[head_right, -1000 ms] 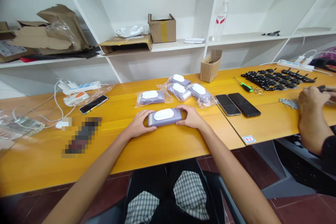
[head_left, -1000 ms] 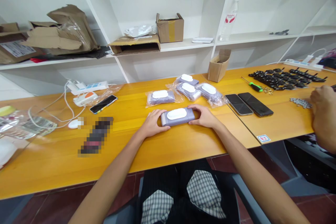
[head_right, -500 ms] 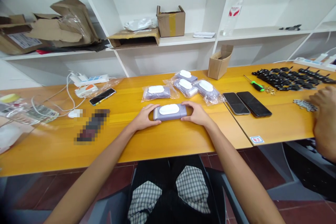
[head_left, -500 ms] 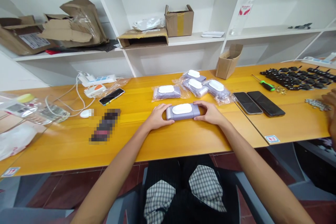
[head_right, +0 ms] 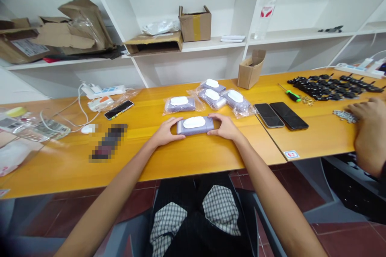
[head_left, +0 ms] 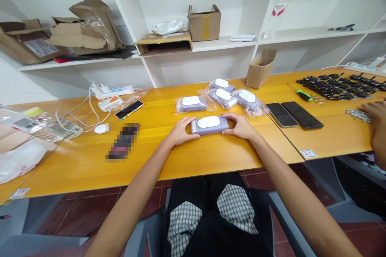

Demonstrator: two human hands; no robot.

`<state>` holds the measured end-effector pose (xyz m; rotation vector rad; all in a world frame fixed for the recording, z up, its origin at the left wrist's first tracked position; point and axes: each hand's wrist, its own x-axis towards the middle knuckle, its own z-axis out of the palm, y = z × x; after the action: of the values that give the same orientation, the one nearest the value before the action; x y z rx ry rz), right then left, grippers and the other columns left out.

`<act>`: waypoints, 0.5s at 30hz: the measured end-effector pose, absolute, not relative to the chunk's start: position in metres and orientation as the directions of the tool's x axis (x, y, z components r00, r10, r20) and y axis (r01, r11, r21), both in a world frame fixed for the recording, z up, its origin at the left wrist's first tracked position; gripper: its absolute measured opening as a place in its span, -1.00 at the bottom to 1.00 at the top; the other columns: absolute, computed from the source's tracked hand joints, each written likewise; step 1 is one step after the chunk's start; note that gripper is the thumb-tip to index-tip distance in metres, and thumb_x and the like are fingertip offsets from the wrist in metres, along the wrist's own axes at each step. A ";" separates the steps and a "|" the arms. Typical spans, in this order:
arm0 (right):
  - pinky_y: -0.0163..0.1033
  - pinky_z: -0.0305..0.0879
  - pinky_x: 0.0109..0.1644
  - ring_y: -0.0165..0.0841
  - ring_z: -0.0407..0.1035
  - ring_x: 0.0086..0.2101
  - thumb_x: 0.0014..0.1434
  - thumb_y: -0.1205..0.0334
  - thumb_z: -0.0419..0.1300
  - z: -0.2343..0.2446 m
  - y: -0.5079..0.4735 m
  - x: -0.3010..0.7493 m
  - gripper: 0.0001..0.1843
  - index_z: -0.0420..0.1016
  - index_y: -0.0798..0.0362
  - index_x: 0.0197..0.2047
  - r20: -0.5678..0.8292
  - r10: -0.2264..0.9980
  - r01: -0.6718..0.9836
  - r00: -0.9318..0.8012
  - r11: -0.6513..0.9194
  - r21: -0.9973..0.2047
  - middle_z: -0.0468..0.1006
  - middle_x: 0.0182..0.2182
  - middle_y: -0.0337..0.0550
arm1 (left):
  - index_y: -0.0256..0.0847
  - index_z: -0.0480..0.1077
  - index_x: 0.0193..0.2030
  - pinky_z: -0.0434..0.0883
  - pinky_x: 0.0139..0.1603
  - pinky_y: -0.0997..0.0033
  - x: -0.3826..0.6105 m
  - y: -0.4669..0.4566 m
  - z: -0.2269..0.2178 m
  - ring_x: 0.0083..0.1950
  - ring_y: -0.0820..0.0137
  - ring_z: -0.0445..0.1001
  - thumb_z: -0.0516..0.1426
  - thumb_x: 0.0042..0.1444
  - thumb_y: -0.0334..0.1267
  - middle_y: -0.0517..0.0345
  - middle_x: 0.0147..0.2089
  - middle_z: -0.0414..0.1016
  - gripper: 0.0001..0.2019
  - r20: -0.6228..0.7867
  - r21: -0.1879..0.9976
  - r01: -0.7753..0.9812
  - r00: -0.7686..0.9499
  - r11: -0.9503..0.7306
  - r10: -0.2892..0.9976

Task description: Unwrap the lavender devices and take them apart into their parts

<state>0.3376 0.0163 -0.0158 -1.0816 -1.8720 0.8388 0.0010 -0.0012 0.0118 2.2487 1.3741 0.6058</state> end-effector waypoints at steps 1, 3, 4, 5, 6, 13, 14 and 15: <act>0.28 0.32 0.44 0.04 0.50 0.23 -0.17 0.20 0.66 -0.015 0.016 0.338 -0.24 0.63 -0.06 0.14 0.308 0.898 0.371 -0.315 0.415 -0.831 0.64 0.20 0.00 | -0.08 0.33 0.48 0.24 0.54 -0.15 0.001 -0.001 0.012 0.50 -0.10 0.32 0.43 0.02 0.19 -0.11 0.48 0.37 -0.08 0.140 0.572 0.710 0.410 -0.411 0.902; 0.28 0.32 0.44 0.05 0.50 0.23 -0.18 0.19 0.67 -0.015 0.016 0.337 -0.23 0.63 -0.04 0.14 0.308 0.898 0.375 -0.315 0.416 -0.828 0.65 0.19 0.01 | -0.09 0.34 0.48 0.24 0.55 -0.14 0.001 -0.001 0.012 0.50 -0.10 0.32 0.44 0.02 0.19 -0.11 0.48 0.38 -0.07 0.144 0.577 0.706 0.406 -0.410 0.902; 0.28 0.32 0.44 0.05 0.51 0.23 -0.18 0.19 0.67 -0.015 0.015 0.337 -0.23 0.63 -0.03 0.14 0.308 0.898 0.377 -0.314 0.416 -0.828 0.65 0.19 0.01 | -0.09 0.34 0.48 0.24 0.55 -0.13 0.001 -0.002 0.013 0.50 -0.10 0.32 0.44 0.01 0.18 -0.11 0.48 0.38 -0.08 0.148 0.579 0.703 0.407 -0.412 0.901; 0.28 0.32 0.44 0.05 0.51 0.22 -0.18 0.19 0.67 -0.015 0.015 0.337 -0.23 0.63 -0.03 0.14 0.309 0.899 0.378 -0.312 0.415 -0.827 0.65 0.18 0.02 | -0.08 0.35 0.47 0.24 0.55 -0.13 0.001 -0.002 0.013 0.50 -0.09 0.33 0.44 0.01 0.18 -0.10 0.48 0.39 -0.08 0.152 0.581 0.700 0.407 -0.414 0.901; 0.28 0.32 0.44 0.05 0.51 0.22 -0.18 0.20 0.67 -0.016 0.015 0.338 -0.22 0.63 -0.03 0.15 0.310 0.899 0.378 -0.309 0.415 -0.828 0.65 0.19 0.02 | -0.08 0.35 0.47 0.24 0.55 -0.14 0.001 -0.003 0.013 0.50 -0.09 0.33 0.45 0.01 0.17 -0.09 0.48 0.39 -0.09 0.154 0.582 0.699 0.407 -0.415 0.900; 0.28 0.29 0.46 0.06 0.48 0.26 -0.13 0.19 0.65 -0.019 0.011 0.336 -0.22 0.62 -0.07 0.20 0.335 0.895 0.404 -0.293 0.434 -0.805 0.62 0.24 0.00 | -0.06 0.36 0.45 0.25 0.53 -0.20 0.001 -0.004 0.015 0.47 -0.08 0.36 0.46 0.01 0.11 -0.10 0.45 0.42 -0.12 0.167 0.598 0.683 0.406 -0.420 0.898; 0.28 0.29 0.46 0.06 0.47 0.27 -0.10 0.19 0.64 -0.019 0.008 0.336 -0.22 0.61 -0.06 0.22 0.338 0.895 0.415 -0.292 0.437 -0.798 0.62 0.25 0.01 | -0.06 0.37 0.45 0.25 0.53 -0.19 0.001 -0.004 0.016 0.47 -0.08 0.37 0.45 0.01 0.11 -0.10 0.45 0.42 -0.12 0.170 0.601 0.675 0.416 -0.428 0.894; 0.29 0.28 0.46 0.06 0.46 0.28 -0.08 0.19 0.63 -0.019 0.004 0.335 -0.22 0.60 -0.06 0.23 0.343 0.894 0.426 -0.288 0.440 -0.790 0.61 0.25 0.01 | -0.07 0.36 0.45 0.25 0.53 -0.19 0.002 -0.004 0.016 0.48 -0.08 0.36 0.45 0.02 0.11 -0.11 0.45 0.42 -0.13 0.171 0.603 0.669 0.424 -0.434 0.890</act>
<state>0.3352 0.0044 -0.0189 -1.1162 -1.8909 0.7369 0.0016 -0.0044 0.0160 2.2346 1.3206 0.6622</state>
